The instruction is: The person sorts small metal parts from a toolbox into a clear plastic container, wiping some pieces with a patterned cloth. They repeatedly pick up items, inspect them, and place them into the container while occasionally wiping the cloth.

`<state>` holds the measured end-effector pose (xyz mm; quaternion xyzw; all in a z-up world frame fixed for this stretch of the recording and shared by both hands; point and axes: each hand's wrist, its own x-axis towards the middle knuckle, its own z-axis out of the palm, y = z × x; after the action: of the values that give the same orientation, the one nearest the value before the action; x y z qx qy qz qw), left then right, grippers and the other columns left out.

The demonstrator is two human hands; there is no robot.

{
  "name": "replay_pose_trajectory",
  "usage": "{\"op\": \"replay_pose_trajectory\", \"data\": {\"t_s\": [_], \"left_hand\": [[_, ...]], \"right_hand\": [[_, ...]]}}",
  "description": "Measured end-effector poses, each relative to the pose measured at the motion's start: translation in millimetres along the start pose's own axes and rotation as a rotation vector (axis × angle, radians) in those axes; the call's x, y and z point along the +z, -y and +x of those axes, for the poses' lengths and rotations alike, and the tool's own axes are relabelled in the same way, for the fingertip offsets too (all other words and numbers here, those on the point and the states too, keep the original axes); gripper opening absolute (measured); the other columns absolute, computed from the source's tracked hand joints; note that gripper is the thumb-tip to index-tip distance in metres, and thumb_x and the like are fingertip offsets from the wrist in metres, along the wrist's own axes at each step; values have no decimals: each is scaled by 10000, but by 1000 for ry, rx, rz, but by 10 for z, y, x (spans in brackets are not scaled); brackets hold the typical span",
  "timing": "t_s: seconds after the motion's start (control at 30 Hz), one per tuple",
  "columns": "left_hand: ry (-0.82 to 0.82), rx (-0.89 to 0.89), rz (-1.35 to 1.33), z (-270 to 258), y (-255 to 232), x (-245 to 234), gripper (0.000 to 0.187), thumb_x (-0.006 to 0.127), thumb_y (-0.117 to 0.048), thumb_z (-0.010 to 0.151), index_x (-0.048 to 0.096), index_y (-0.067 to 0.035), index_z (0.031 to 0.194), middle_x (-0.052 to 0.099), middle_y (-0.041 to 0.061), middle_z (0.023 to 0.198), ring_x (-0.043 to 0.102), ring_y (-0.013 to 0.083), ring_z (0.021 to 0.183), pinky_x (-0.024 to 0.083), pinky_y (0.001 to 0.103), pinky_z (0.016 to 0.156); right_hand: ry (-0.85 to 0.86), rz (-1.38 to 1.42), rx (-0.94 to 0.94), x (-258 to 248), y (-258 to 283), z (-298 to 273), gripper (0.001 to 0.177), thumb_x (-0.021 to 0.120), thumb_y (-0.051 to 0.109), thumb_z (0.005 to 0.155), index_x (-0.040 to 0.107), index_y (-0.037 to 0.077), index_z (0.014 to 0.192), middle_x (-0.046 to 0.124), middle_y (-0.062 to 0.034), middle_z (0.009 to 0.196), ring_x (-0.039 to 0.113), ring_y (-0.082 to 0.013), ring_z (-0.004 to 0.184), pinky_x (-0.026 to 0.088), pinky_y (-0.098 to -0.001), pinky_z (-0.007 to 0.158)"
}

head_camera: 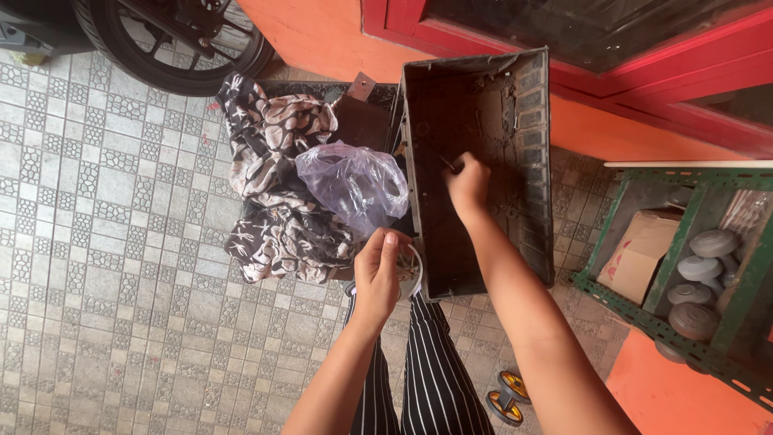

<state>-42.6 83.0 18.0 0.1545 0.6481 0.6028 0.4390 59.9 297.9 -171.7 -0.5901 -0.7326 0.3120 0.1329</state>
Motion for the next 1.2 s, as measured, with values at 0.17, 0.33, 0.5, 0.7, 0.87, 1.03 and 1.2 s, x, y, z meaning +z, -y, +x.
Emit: {"op": "replay_pose_trajectory", "data": {"t_s": [0.17, 0.33, 0.5, 0.7, 0.87, 1.03, 1.2], "left_hand": [[30, -24, -44, -104, 40, -42, 362, 468, -281, 1101, 667, -10, 970, 648, 12, 832, 542, 50, 749, 433, 225, 647], [46, -3, -40, -141, 80, -43, 357, 475, -273, 1106, 662, -5, 962, 661, 22, 830, 559, 62, 772, 456, 235, 704], [51, 14, 10, -137, 50, 3, 366, 479, -272, 1101, 667, 5, 950, 658, 33, 822, 544, 72, 754, 441, 247, 685], [83, 35, 3, -140, 78, 97, 372, 475, -284, 1101, 668, 7, 975, 664, 37, 834, 582, 83, 795, 455, 250, 727], [91, 11, -40, -112, 129, 233, 354, 487, -280, 1100, 665, 6, 988, 658, 39, 837, 597, 99, 813, 471, 257, 753], [123, 30, 36, -115, 104, 435, 312, 527, -253, 1084, 649, 14, 978, 681, 47, 869, 632, 105, 847, 510, 263, 808], [160, 43, 128, -55, 6, 729, 249, 578, -212, 1054, 669, 17, 1023, 719, 70, 885, 666, 117, 862, 535, 277, 820]], "right_hand": [[46, -99, 1, 18, -9, -13, 138, 784, 40, 798, 687, 24, 895, 746, -199, 867, 746, -380, 846, 588, -445, 769], [-21, -185, -2, 140, 9, -27, 166, 788, 34, 781, 667, 20, 895, 732, -221, 919, 708, -417, 911, 570, -478, 796], [-74, -111, -10, 155, -55, -16, 176, 817, 61, 766, 677, 23, 866, 732, -221, 884, 710, -414, 859, 564, -472, 748], [136, 483, 220, -123, -292, 19, 164, 823, 86, 856, 664, 54, 876, 724, -116, 782, 651, -174, 641, 461, -316, 551], [607, 1492, 556, -684, -342, -182, 129, 719, 72, 926, 600, 115, 901, 704, -43, 912, 549, -67, 669, 401, -212, 554], [829, 1574, 378, -1189, -237, -515, 132, 761, 141, 921, 667, 93, 1001, 589, 17, 827, 485, -52, 680, 397, -192, 562], [884, 1568, 238, -1441, -203, -720, 143, 793, 84, 934, 653, 114, 931, 636, 0, 851, 526, -74, 701, 442, -216, 602]]}}
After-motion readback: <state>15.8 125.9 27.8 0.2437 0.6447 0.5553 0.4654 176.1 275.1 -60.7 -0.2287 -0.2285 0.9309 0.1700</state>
